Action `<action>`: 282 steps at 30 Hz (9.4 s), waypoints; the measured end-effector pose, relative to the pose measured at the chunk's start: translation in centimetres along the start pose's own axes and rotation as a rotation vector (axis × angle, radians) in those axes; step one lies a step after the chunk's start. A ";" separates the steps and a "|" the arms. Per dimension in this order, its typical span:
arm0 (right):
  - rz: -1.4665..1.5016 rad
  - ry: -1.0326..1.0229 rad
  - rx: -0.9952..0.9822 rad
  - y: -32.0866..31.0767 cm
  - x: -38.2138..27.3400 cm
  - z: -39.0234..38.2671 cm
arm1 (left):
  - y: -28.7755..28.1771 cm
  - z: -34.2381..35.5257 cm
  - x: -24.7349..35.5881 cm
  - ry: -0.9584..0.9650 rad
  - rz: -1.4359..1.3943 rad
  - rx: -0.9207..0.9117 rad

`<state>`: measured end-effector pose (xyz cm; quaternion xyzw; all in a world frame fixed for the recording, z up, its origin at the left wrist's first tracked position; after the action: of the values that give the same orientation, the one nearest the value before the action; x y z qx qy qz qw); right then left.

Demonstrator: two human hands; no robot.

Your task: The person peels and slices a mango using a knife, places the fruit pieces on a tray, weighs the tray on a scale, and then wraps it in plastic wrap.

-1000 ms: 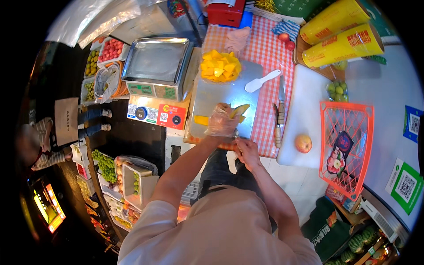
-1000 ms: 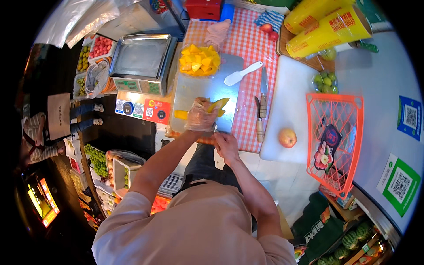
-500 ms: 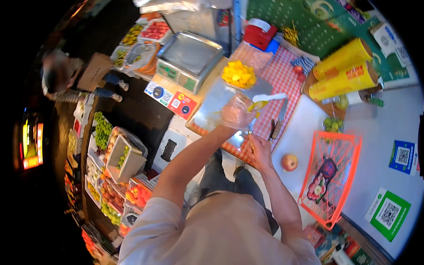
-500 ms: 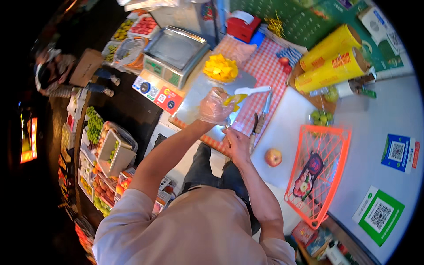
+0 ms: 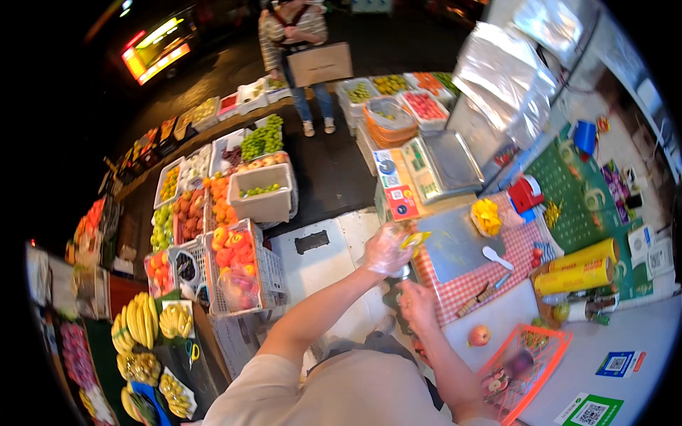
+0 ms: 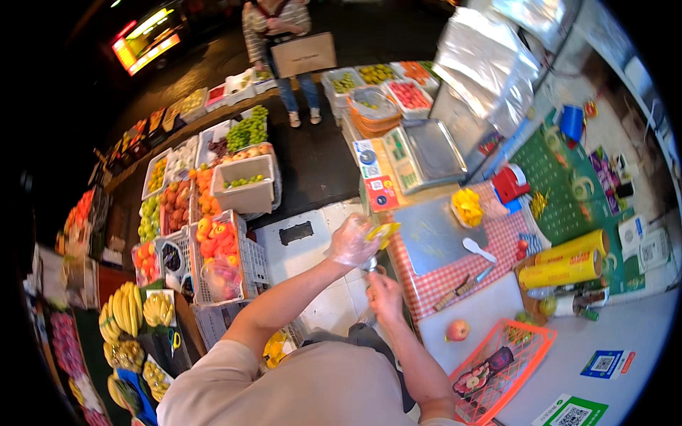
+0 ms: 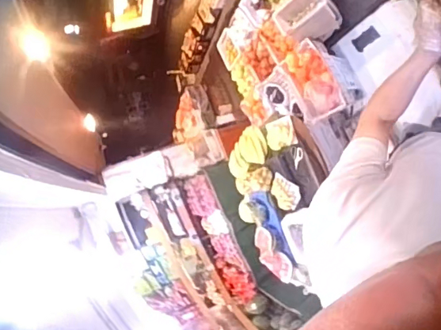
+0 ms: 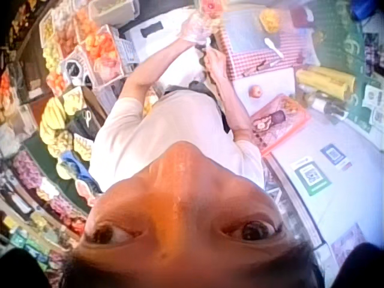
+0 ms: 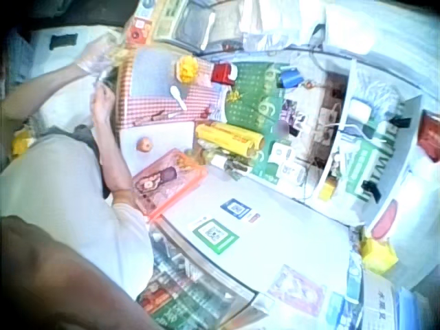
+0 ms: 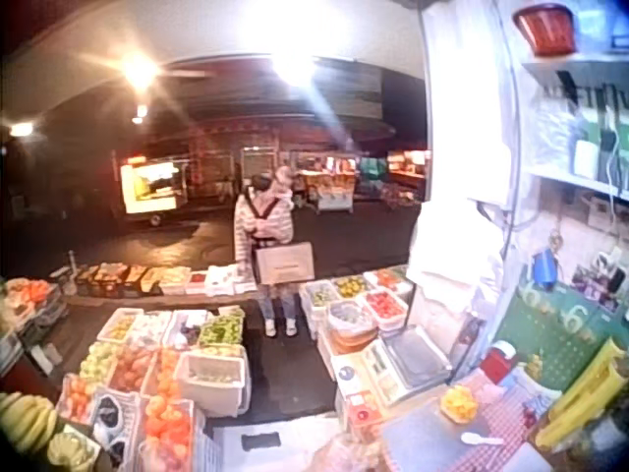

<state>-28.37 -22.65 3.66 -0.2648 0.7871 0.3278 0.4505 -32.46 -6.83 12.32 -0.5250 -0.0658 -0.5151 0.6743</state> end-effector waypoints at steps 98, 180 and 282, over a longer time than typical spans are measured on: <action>-1.100 -0.988 -0.797 28.6 13.6 -11.4 | -30.1 -57.6 -39.1 -1.678 0.294 0.039; -1.090 -0.302 1.851 -52.7 -22.6 -8.4 | 37.3 0.6 12.8 -0.555 -0.405 -1.240; -0.507 0.082 1.557 -65.1 -12.5 1.7 | 35.6 -8.3 20.2 -1.063 -0.560 -1.485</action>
<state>24.53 -61.83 -4.04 -0.0580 0.7212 -0.4343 0.5365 0.22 -28.82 -1.43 -0.9495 -0.1430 -0.2620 -0.0970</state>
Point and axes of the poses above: each hand's wrist, its own z-axis towards the middle knuckle, its own y-axis out of the palm, x = y × z, the point moved 8 cm from there along z, towards the middle knuckle, and after that the axes turned 11 degrees about -y, right-handed, at the moved point
